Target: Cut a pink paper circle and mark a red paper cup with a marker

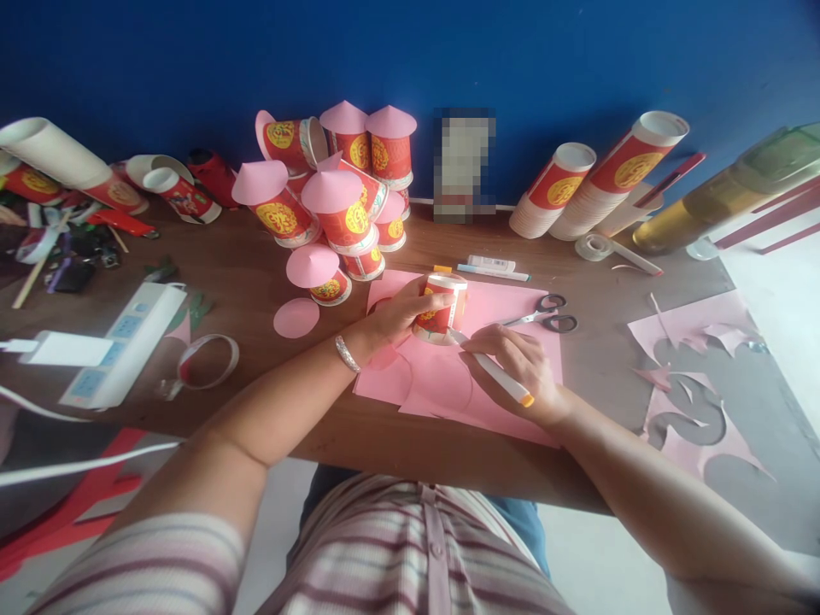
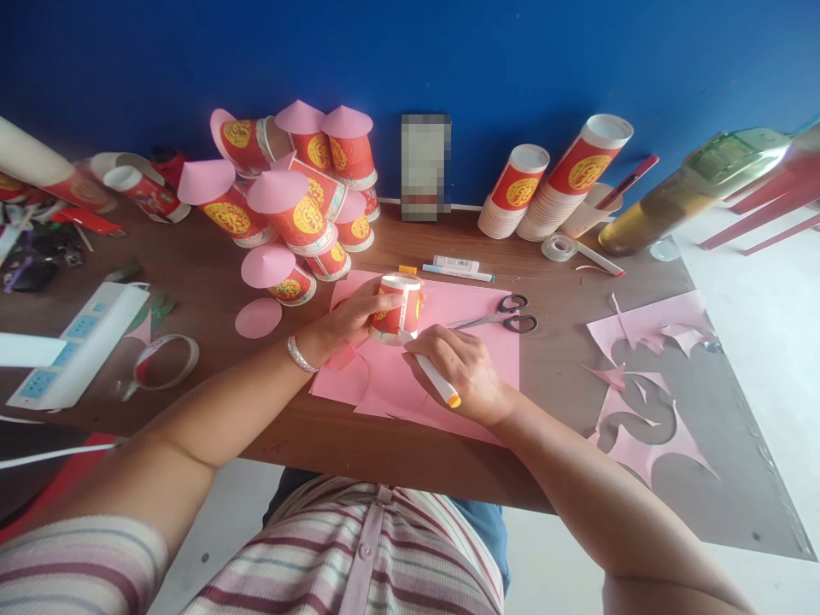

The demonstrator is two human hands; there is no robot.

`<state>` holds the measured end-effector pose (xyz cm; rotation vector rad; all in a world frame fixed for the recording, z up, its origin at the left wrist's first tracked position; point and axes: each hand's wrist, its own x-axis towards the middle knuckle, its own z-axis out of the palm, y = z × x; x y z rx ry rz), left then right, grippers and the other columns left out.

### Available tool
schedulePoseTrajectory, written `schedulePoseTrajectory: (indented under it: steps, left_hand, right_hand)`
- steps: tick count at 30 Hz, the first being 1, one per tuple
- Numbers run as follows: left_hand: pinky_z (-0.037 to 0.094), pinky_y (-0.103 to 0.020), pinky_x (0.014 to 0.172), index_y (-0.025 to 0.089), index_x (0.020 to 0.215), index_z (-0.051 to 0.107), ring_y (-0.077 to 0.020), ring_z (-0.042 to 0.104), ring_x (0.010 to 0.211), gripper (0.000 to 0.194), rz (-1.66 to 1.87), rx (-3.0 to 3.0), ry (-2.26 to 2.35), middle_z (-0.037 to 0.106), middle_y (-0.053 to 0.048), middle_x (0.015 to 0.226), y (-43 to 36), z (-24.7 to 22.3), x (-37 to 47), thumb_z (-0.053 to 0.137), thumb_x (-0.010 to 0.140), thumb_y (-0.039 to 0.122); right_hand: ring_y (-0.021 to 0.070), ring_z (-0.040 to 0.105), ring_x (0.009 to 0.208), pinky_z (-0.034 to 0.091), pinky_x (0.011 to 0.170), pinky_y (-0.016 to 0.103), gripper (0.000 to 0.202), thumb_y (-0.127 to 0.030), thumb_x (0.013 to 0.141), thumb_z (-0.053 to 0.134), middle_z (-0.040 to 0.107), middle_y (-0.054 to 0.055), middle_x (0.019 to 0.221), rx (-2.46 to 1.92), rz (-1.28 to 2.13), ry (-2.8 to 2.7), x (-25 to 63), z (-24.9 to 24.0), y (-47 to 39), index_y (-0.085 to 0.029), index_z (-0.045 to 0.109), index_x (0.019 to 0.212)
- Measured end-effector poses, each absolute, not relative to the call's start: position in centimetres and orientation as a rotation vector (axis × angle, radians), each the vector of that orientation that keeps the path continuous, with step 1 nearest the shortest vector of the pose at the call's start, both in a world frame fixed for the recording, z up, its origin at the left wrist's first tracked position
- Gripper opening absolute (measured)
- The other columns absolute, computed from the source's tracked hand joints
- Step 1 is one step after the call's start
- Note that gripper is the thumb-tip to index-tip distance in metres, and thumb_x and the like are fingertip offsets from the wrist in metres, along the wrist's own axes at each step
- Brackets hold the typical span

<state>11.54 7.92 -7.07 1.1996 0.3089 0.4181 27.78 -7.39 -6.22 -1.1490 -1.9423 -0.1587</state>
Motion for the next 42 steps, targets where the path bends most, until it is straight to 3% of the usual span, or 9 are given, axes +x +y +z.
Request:
schedulePoseTrajectory:
  steps: [8, 21, 42]
  left_hand:
    - [0.054, -0.026, 0.070, 0.016, 0.100, 0.068, -0.0157, 0.062, 0.080, 0.039, 0.417, 1.170, 0.320, 0.065, -0.004, 0.088, 7.87, -7.16, 11.56, 0.080, 0.085, 0.050]
    - [0.055, -0.027, 0.072, 0.016, 0.092, 0.067, -0.0161, 0.062, 0.080, 0.035, 0.409, 1.194, 0.323, 0.065, -0.005, 0.087, 7.83, -6.94, 11.49, 0.079, 0.087, 0.049]
    - [0.047, -0.024, 0.061, 0.016, 0.092, 0.064, -0.0115, 0.055, 0.068, 0.039, 0.407, 1.153, 0.333, 0.061, -0.001, 0.080, 7.56, -6.26, 11.49, 0.082, 0.084, 0.050]
  right_hand:
    - [0.0135, 0.068, 0.064, 0.053, 0.055, 0.026, 0.015, -0.010, 0.100, 0.065, 0.070, 0.000, 0.082, -1.142, -0.146, -1.941, 27.66, -6.09, -7.43, -0.023, 0.060, 0.106]
    - [0.0143, 0.070, 0.068, 0.055, 0.059, 0.027, 0.012, -0.013, 0.102, 0.065, 0.072, 0.001, 0.086, -1.154, -0.149, -1.942, 27.63, -6.39, -7.37, -0.022, 0.061, 0.110]
    - [0.0143, 0.068, 0.063, 0.056, 0.057, 0.027, 0.015, -0.009, 0.098, 0.065, 0.070, 0.000, 0.080, -1.152, -0.150, -1.935, 27.63, -6.01, -7.49, -0.023, 0.062, 0.103]
